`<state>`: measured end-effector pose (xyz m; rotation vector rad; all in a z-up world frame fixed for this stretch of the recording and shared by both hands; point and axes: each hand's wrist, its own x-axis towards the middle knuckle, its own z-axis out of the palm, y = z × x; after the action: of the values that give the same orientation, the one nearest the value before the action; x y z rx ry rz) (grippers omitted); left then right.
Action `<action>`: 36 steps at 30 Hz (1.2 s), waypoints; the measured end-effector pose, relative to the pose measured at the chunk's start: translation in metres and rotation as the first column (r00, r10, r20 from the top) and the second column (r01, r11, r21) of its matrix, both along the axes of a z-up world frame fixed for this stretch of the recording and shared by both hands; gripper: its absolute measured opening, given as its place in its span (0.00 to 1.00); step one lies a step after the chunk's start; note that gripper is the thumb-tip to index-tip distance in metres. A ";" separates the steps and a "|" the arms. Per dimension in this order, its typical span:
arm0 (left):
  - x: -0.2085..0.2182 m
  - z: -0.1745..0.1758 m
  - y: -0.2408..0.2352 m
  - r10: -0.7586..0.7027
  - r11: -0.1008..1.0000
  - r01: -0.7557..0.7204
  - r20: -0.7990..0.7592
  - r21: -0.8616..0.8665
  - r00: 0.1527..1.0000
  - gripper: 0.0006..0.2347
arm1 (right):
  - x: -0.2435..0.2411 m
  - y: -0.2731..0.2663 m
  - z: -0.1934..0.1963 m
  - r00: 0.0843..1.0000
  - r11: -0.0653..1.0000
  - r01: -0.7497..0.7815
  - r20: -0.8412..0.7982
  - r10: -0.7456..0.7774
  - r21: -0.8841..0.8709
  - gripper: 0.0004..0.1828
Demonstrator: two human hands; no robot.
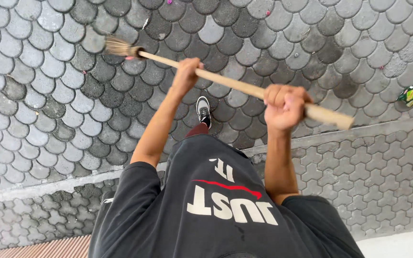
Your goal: The person sweeps a paved outdoor area using a traditional broom. They move around plastic chairs and a table, sweeping debris and dust from the hexagonal tiles into a pile.
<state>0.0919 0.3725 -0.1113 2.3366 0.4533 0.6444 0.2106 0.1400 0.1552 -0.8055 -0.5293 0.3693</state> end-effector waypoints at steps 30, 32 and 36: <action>0.275 0.033 -0.157 -0.662 0.745 0.661 0.025 -0.090 0.750 0.08 | 0.130 -0.208 -0.003 0.872 0.891 0.442 0.182 -0.454 0.101 0.14; 0.300 0.061 -0.194 -0.744 0.662 0.745 0.052 -0.077 0.666 0.07 | 0.109 -0.234 0.032 0.831 0.856 0.508 0.210 -0.515 0.094 0.13; 0.297 0.135 -0.263 -0.849 0.506 0.859 0.133 -0.071 0.511 0.05 | 0.028 -0.285 0.083 0.393 0.405 0.913 0.365 -0.844 -0.048 0.15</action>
<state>0.3891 0.1093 0.0233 2.0299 -0.7043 0.1842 0.2389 -0.1446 0.2384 -1.2842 -0.2359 -0.7517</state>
